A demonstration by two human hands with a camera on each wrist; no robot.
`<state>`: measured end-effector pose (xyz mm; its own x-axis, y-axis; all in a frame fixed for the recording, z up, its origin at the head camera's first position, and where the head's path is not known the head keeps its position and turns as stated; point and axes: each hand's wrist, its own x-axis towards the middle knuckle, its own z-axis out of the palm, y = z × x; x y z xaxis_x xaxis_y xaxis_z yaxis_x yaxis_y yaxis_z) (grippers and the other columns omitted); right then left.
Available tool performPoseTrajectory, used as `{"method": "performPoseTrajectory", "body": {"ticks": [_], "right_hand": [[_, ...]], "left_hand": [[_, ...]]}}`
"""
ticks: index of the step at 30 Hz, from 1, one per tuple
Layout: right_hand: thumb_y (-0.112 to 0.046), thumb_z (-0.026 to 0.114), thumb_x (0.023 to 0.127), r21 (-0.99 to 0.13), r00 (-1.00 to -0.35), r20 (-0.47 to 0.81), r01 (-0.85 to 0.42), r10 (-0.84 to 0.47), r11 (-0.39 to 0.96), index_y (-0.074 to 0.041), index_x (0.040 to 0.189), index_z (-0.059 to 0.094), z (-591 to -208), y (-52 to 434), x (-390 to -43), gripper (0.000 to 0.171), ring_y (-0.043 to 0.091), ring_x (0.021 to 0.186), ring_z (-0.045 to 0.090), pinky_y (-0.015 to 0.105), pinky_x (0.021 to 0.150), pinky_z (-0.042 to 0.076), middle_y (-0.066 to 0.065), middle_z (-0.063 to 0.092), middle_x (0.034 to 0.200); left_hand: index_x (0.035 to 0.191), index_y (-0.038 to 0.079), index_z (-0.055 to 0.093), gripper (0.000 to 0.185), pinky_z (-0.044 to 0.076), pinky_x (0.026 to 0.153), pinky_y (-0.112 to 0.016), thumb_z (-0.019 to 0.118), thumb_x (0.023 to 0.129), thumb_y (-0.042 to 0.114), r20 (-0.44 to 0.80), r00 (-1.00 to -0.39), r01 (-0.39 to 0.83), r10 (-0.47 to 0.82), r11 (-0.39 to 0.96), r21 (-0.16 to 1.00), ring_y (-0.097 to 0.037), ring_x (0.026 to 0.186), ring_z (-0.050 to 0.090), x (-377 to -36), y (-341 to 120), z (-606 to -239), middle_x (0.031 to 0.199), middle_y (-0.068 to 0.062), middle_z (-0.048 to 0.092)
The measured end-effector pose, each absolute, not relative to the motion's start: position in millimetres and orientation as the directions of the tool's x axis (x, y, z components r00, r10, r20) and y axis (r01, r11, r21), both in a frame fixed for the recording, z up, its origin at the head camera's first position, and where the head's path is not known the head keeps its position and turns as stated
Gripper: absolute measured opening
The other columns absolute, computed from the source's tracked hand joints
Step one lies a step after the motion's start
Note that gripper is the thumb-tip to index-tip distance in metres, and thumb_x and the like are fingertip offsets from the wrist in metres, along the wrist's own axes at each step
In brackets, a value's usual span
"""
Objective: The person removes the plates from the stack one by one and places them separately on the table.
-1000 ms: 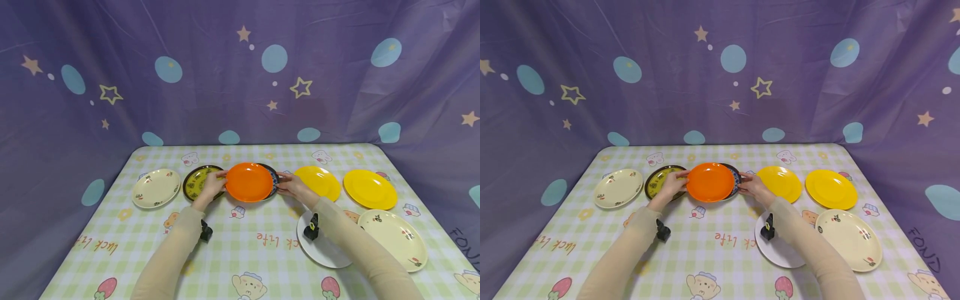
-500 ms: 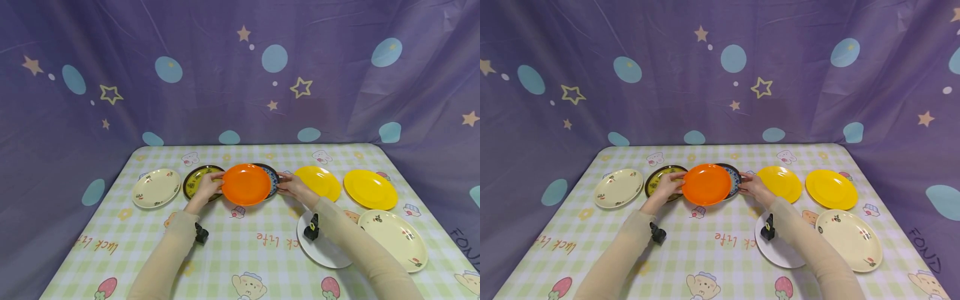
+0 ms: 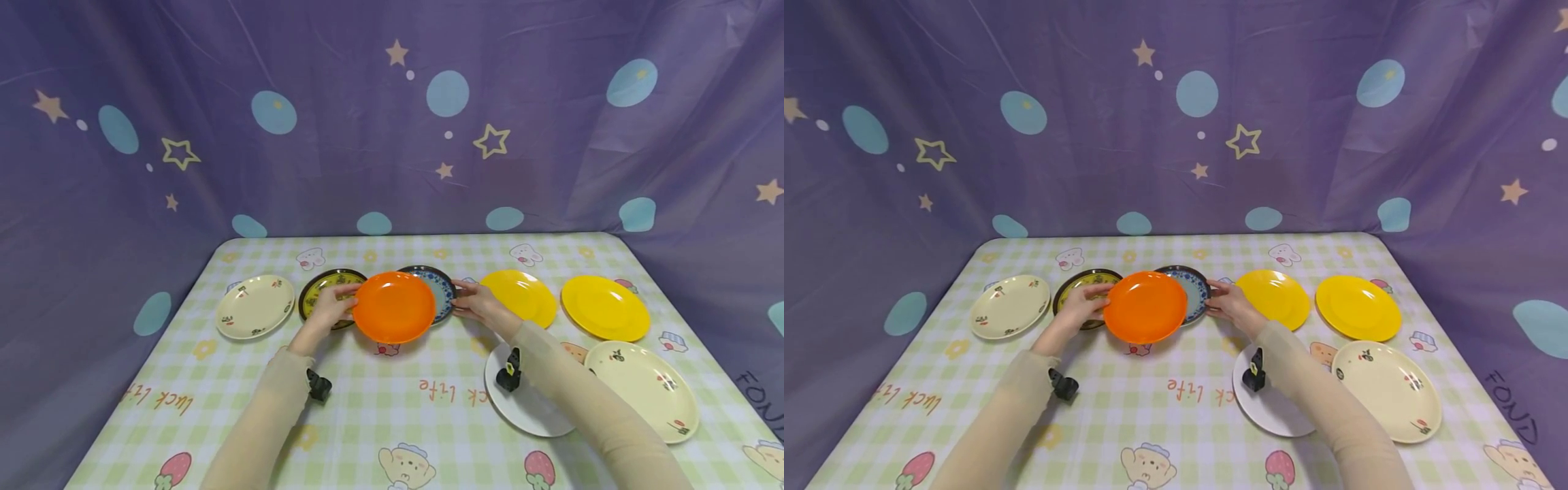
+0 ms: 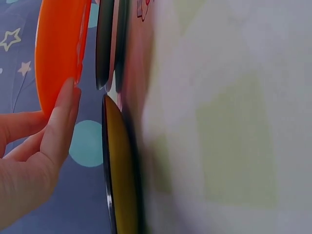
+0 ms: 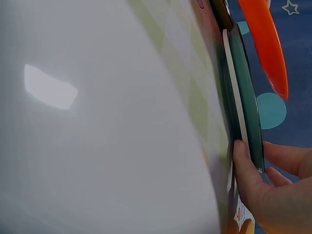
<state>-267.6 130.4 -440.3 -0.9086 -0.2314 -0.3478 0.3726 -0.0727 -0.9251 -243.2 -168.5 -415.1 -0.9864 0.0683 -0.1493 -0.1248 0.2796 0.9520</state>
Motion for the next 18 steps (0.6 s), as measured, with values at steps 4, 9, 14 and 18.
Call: {"method": "performPoseTrajectory", "body": {"ticks": [4,9,14,18], "right_hand": [[0.013,0.044,0.085,-0.922,-0.907,-0.355,0.379,-0.225,-0.076,-0.002,0.138,0.027,-440.1,129.9,-267.5,0.057,0.015,0.073,0.057,0.033,0.078,0.052,0.028,0.029,0.133],[0.012,0.046,0.084,-0.914,-0.902,-0.383,0.402,-0.199,-0.061,-0.004,0.137,0.03,-439.5,129.5,-269.0,0.057,0.016,0.074,0.057,0.034,0.08,0.051,0.027,0.031,0.134],[0.011,0.046,0.085,-0.911,-0.898,-0.395,0.41,-0.192,-0.042,-0.005,0.137,0.031,-439.8,130.0,-269.6,0.057,0.016,0.074,0.057,0.034,0.08,0.051,0.026,0.032,0.134],[0.011,0.047,0.085,-0.91,-0.897,-0.399,0.413,-0.188,-0.036,-0.005,0.137,0.031,-440.2,129.6,-270.8,0.057,0.016,0.074,0.057,0.034,0.08,0.051,0.026,0.033,0.133]], "left_hand": [[0.122,-0.002,0.05,0.037,0.054,0.055,-0.023,0.049,0.085,-0.005,-0.155,-0.985,-0.128,0.074,0.28,0.951,-0.007,0.061,0.057,-239.8,-174.3,-414.6,0.119,-0.023,0.051],[0.122,-0.005,0.049,0.037,0.053,0.053,-0.021,0.048,0.085,-0.005,-0.142,-0.985,-0.112,0.094,0.273,0.955,-0.006,0.062,0.057,-233.6,-181.0,-412.8,0.12,-0.024,0.05],[0.122,-0.006,0.049,0.037,0.054,0.053,-0.021,0.048,0.085,-0.006,-0.135,-0.986,-0.107,0.1,0.252,0.962,-0.006,0.061,0.058,-228.6,-188.3,-411.7,0.118,-0.026,0.05],[0.122,-0.006,0.048,0.037,0.054,0.056,-0.023,0.047,0.085,-0.006,-0.141,-0.985,-0.108,0.103,0.276,0.955,-0.007,0.063,0.058,-223.7,-194.8,-410.0,0.118,-0.026,0.05]]}}
